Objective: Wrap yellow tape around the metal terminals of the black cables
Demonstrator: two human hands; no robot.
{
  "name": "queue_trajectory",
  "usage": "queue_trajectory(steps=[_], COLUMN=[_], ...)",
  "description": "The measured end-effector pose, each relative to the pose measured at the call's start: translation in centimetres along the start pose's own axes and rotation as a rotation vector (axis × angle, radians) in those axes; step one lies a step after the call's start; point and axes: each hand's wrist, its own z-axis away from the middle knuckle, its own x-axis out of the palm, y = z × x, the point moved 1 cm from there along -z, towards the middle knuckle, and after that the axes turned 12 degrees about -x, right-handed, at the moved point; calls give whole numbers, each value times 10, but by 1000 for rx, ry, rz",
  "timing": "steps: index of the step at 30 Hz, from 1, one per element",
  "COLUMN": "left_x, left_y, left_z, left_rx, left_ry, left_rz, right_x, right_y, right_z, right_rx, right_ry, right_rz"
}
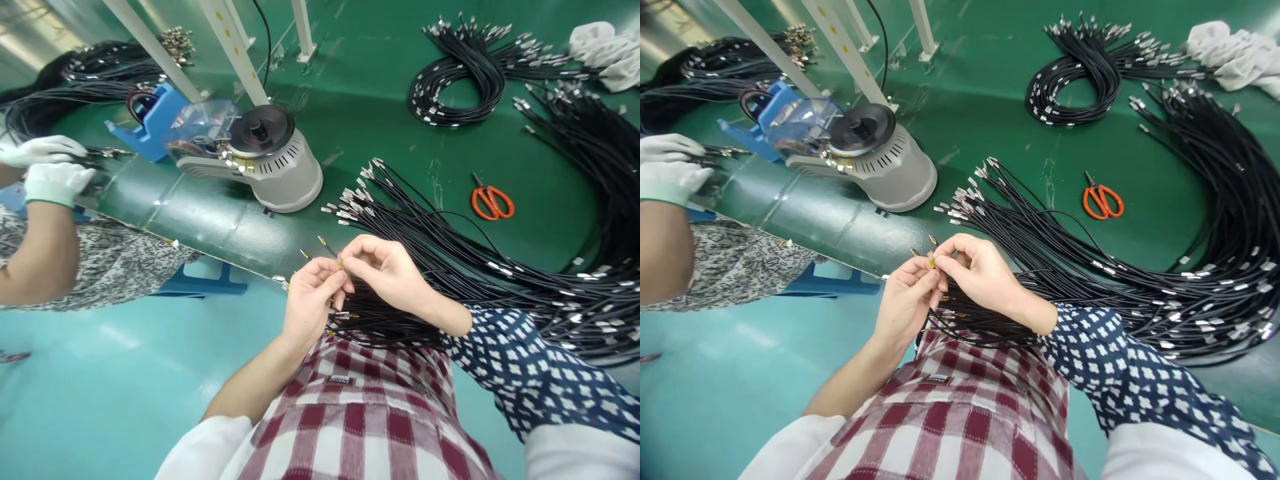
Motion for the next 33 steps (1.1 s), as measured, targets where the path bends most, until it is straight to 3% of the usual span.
queue_trajectory(steps=[8,18,28,33], left_x=[6,12,12,9], left_y=[6,7,6,3], left_z=[5,7,4,4], left_rx=[49,81,105,67], left_ry=[-11,-49,-72,-111], left_rz=[-17,-4,-1,6], right_x=[-1,-10,-8,-14], right_y=[1,5,5,7], right_z=[0,-6,-8,-16], right_rx=[71,-30,116,172], right_ry=[12,-5,5,-160], right_rz=[-380,-308,-389,-427])
